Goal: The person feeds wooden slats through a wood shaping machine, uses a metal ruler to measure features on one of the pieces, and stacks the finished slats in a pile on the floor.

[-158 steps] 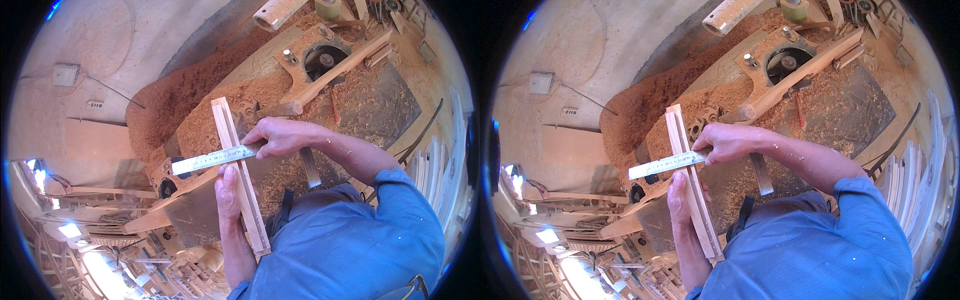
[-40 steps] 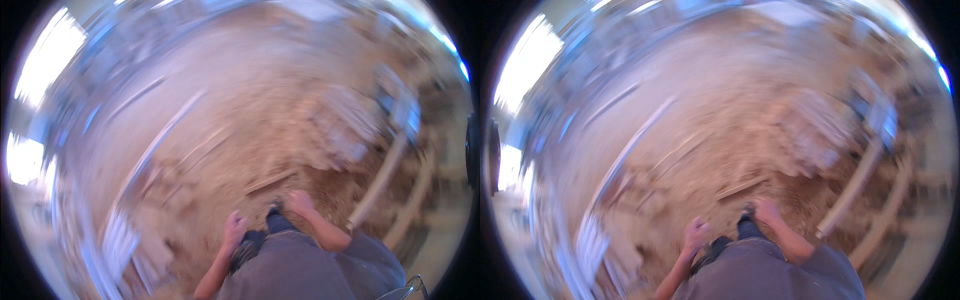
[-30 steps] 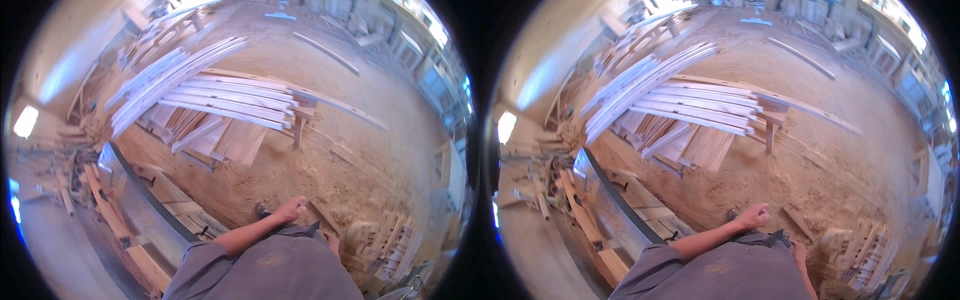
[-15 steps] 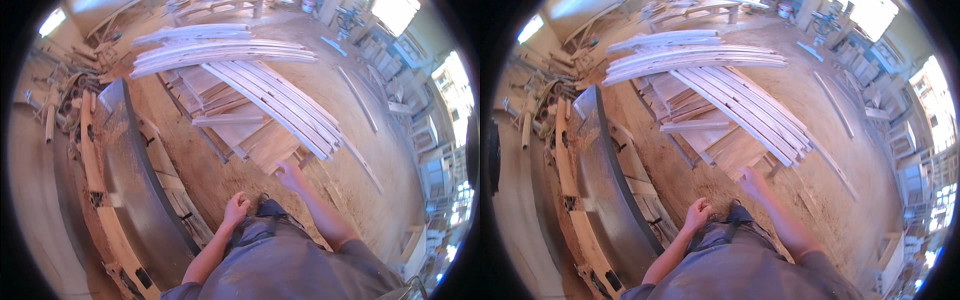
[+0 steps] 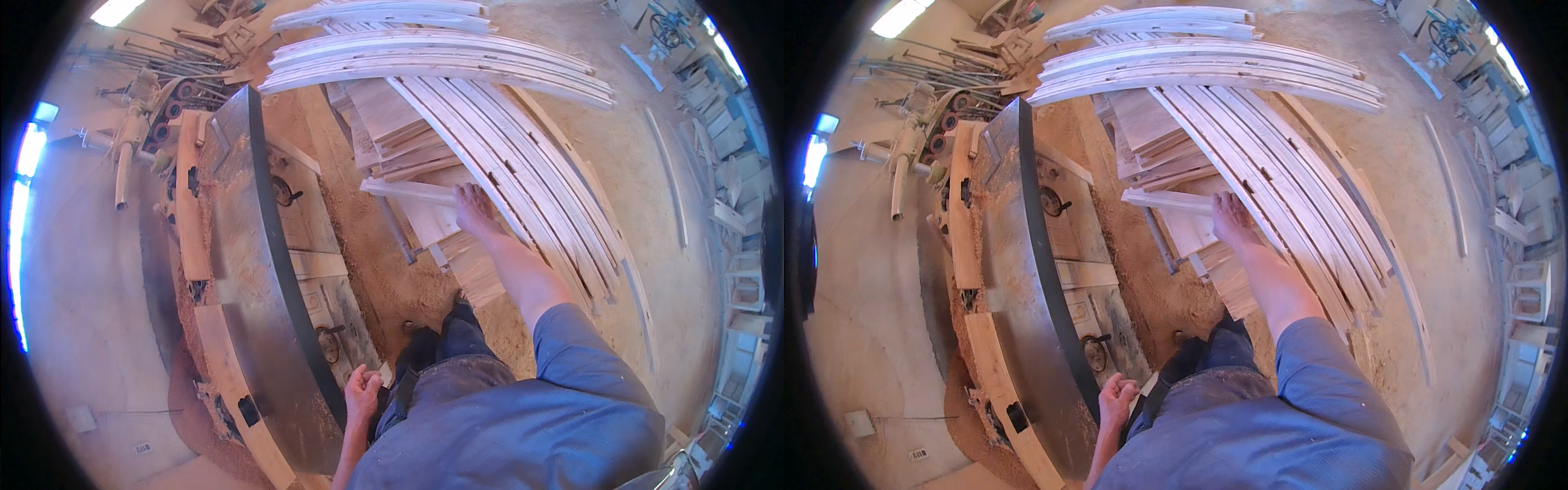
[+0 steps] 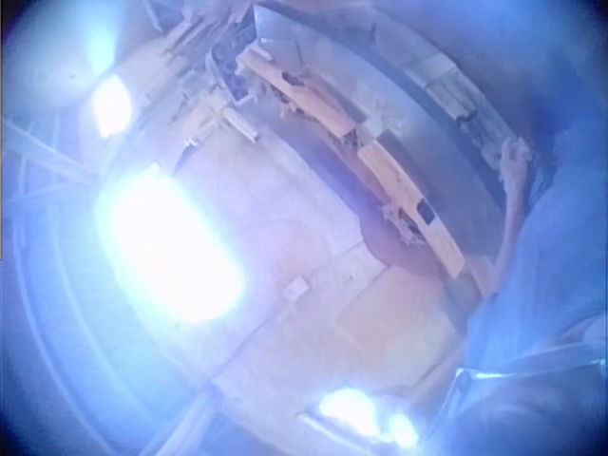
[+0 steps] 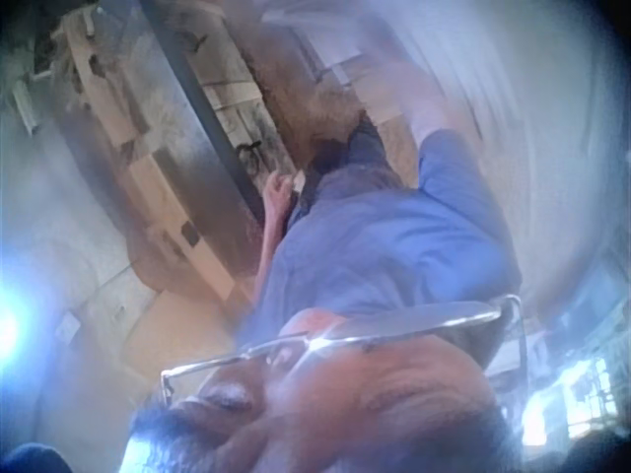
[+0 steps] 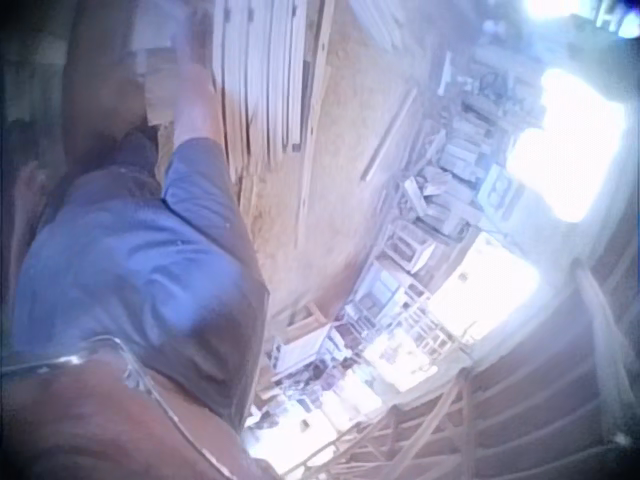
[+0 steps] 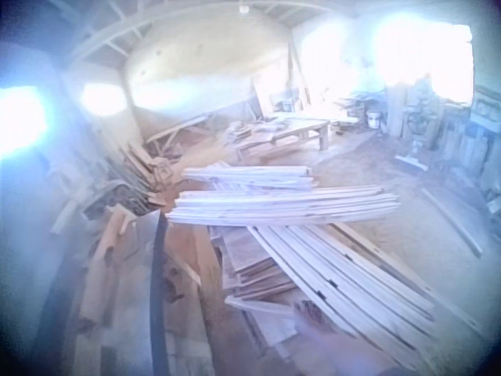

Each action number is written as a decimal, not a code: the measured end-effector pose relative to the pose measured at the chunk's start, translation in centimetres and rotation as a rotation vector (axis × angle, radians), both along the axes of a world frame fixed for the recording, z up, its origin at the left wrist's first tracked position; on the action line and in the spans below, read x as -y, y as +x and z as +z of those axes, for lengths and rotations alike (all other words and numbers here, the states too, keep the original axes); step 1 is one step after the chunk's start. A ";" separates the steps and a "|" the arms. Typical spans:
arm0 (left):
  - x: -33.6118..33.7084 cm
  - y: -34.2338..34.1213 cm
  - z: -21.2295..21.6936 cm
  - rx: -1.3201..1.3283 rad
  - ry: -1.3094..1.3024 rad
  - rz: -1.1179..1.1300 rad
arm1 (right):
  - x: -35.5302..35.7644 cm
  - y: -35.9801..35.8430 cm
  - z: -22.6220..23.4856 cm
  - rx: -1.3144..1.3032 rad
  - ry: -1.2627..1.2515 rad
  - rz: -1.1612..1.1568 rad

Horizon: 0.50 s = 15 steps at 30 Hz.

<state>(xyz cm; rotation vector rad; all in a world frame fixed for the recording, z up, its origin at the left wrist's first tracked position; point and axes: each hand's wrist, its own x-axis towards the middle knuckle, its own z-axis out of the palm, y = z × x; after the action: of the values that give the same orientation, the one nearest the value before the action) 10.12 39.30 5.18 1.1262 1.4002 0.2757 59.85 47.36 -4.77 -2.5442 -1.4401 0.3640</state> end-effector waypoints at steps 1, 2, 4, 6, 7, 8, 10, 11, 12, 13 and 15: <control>0.3 0.3 0.3 -0.055 -0.032 -0.039 | 0.1 -0.2 -1.1 -0.004 -0.002 0.020; 0.3 1.5 1.3 -0.050 -0.046 -0.041 | 0.2 -0.9 -1.6 -0.013 0.080 0.010; 0.1 3.6 2.2 -0.026 -0.084 -0.050 | 1.4 -2.5 -3.1 -0.019 0.233 -0.013; -0.4 4.3 1.2 0.025 -0.076 -0.012 | 1.3 -4.1 -1.8 -0.390 0.066 -0.164; -1.2 4.9 1.0 0.072 -0.097 0.006 | 1.4 -5.0 -1.1 -0.569 -0.026 -0.246; -2.2 5.9 0.9 0.123 -0.111 0.022 | 2.1 -5.6 -1.0 -0.881 -0.022 -0.298; -4.9 8.0 2.3 0.258 -0.143 0.034 | 3.6 -7.6 -0.8 -1.313 0.009 -0.287; -6.3 9.0 3.0 0.318 -0.139 0.051 | 4.0 -8.9 -0.3 -1.433 0.040 -0.217; -7.5 9.6 3.4 0.376 -0.131 0.073 | 3.9 -10.7 1.3 -1.576 0.035 -0.212; -8.8 10.4 3.6 0.498 -0.133 0.158 | 3.9 -12.4 3.1 -1.720 0.022 -0.209; -11.6 11.3 4.4 0.795 -0.154 0.262 | 3.6 -15.4 7.5 -1.942 0.004 -0.183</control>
<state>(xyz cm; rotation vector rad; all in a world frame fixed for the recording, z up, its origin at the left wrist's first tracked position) 21.45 50.88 9.60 0.5885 0.8265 0.7038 44.45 43.77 2.69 -1.0269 -0.3085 1.8867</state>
